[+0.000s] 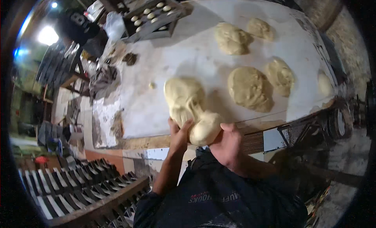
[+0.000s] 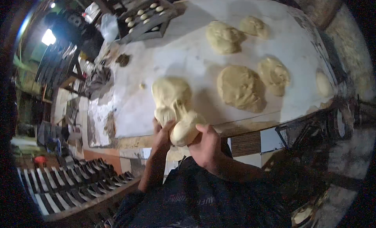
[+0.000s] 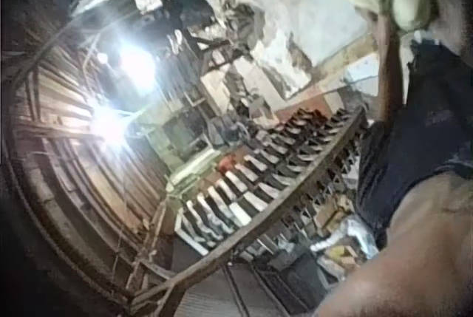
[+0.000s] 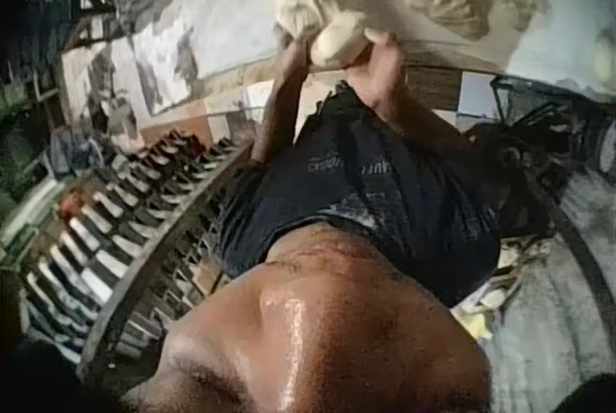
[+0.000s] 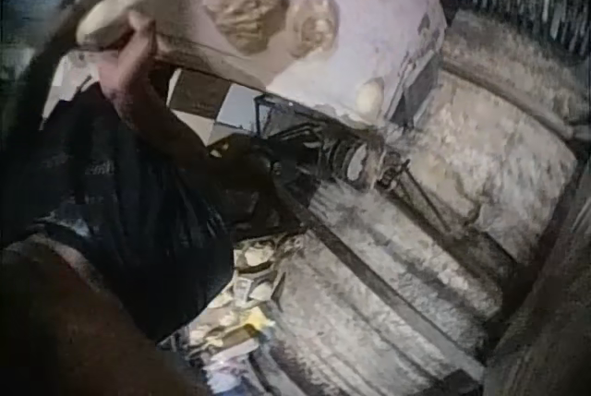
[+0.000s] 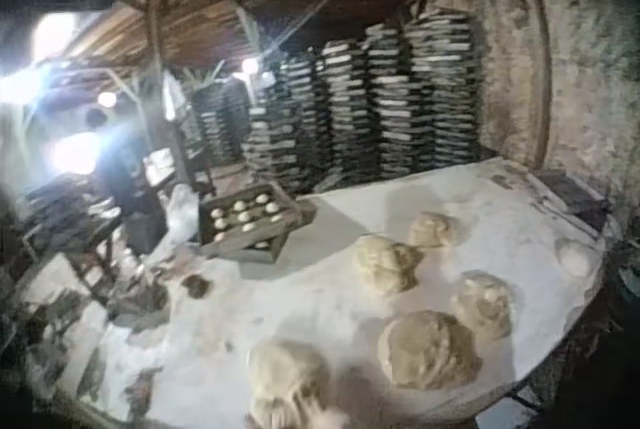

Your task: The person kneads pieces of dough by hand on a table, turning and folding the dough repeatedly to form rounded loaves.

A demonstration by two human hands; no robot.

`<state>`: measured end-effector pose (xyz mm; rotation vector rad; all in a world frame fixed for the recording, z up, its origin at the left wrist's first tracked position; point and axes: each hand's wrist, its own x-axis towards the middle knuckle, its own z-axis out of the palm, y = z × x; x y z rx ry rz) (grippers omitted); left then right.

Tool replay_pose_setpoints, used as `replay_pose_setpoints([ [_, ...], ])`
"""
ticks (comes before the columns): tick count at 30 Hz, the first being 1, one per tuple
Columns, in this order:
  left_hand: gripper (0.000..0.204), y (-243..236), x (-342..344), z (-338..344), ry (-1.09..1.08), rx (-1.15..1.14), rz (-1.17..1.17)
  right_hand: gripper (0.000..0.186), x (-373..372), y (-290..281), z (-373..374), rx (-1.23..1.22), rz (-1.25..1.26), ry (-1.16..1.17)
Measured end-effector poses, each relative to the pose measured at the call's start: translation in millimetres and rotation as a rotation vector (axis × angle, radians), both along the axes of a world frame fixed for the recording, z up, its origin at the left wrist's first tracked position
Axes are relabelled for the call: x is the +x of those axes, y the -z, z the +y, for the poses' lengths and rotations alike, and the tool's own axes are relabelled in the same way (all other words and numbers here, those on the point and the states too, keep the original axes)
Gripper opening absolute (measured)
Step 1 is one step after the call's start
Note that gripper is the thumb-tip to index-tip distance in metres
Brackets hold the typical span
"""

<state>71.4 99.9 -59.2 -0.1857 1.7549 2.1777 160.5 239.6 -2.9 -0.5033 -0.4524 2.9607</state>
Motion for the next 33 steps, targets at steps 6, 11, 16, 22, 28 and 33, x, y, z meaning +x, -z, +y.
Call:
replay_pose_setpoints([
  [6,0.048,76,-39,-67,-0.454,0.179,-0.125,0.068,-154,40,0,-0.195,0.141,-0.274],
  [11,0.07,64,-138,-83,-0.192,-1.439,0.151,0.059,-245,112,67,0.184,-0.073,-0.584],
  [16,0.087,31,-181,-51,0.356,-1.053,0.799,0.043,-145,161,71,0.856,-0.109,-0.137],
  [22,0.102,70,-240,52,0.616,-1.237,0.404,0.126,-124,183,-13,0.998,0.253,-0.345],
  [28,0.078,37,-153,-43,0.834,-0.729,0.402,0.094,-153,200,-17,0.991,0.199,-0.259],
  [33,0.062,6,-21,-74,1.08,-0.743,0.087,0.046,-102,141,0,1.31,0.801,-0.787],
])
